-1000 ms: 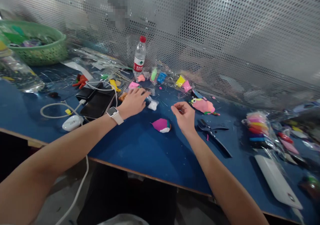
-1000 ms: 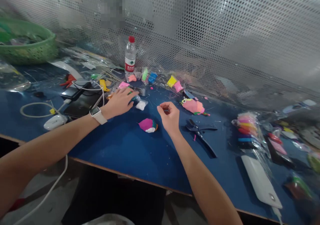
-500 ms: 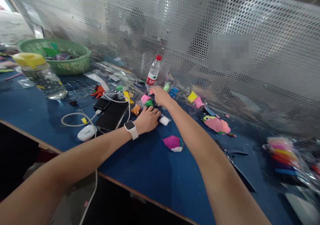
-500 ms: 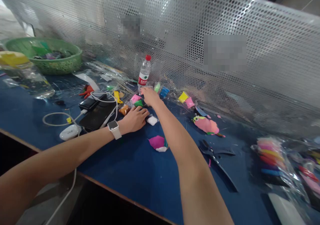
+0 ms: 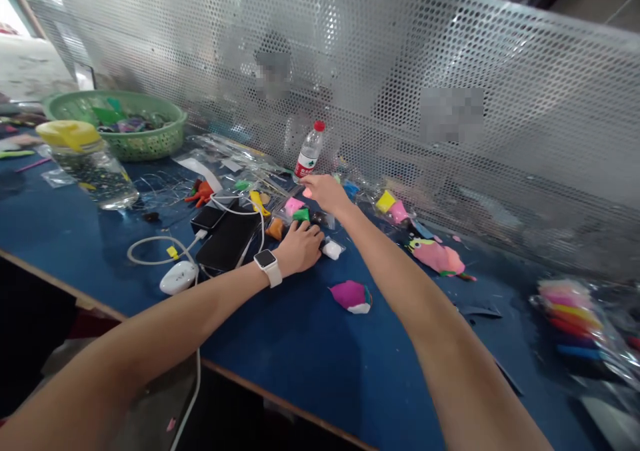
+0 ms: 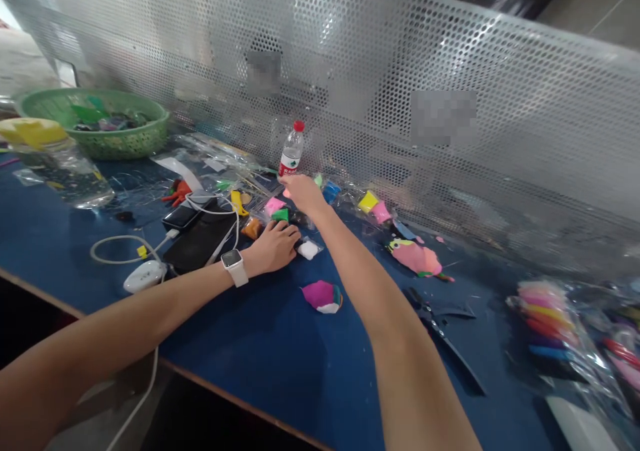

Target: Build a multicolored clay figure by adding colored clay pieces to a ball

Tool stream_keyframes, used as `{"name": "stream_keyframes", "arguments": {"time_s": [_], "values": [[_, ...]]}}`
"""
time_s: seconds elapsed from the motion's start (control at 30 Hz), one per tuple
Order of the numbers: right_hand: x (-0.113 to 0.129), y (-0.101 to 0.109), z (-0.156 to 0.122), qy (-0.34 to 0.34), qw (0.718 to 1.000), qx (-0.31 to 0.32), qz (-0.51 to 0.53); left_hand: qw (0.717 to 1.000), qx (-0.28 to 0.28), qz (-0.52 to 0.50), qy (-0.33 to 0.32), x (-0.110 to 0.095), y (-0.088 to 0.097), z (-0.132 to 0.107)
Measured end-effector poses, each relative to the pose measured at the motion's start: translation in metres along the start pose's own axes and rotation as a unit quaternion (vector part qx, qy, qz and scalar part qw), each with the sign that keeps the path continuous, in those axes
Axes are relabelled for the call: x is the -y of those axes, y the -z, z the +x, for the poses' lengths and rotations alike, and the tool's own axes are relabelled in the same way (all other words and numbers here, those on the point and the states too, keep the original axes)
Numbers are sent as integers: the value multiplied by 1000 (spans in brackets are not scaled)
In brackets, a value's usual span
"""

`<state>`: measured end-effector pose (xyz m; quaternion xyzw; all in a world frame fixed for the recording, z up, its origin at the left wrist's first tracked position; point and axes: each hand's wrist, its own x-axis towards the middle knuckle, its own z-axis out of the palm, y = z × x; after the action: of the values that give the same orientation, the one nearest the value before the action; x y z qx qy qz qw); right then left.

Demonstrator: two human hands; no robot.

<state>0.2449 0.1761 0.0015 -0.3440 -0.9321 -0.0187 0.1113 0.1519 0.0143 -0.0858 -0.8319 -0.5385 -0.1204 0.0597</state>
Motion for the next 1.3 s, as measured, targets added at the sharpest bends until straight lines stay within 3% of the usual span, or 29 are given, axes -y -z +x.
{"name": "stream_keyframes", "arguments": {"time_s": [0.07, 0.1, 0.2, 0.3, 0.43, 0.5, 0.6, 0.77, 0.93, 1.13, 1.3], "values": [[4, 15, -41, -14, 998, -49, 31, 1000, -10, -5, 2, 0, 1, -1], [6, 21, -66, -24, 989, -105, 102, 1000, -17, -7, 1, -1, 3, -2], [13, 32, -149, -61, 939, -226, 252, 999, -41, -16, -3, -3, 12, -5], [21, 34, -222, -150, 903, -306, 262, 997, -70, -32, -11, -8, 26, -8], [29, 27, -273, -236, 840, -342, 348, 978, -173, -105, -52, -21, 44, -16], [33, 20, -281, -267, 798, -359, 403, 964, -213, -138, -76, -29, 47, -21], [40, 9, -282, -297, 747, -357, 475, 950, -216, -178, -137, -42, 45, -29], [54, 2, -284, -284, 706, -312, 569, 944, -181, -221, -166, -52, 32, -32], [60, 5, -289, -252, 705, -246, 616, 936, -171, -247, -180, -50, 26, -30], [58, 10, -291, -238, 755, -221, 570, 941, -179, -232, -168, -46, 27, -31], [61, 9, -291, -247, 744, -212, 584, 938, -181, -238, -178, -50, 27, -32]]}}
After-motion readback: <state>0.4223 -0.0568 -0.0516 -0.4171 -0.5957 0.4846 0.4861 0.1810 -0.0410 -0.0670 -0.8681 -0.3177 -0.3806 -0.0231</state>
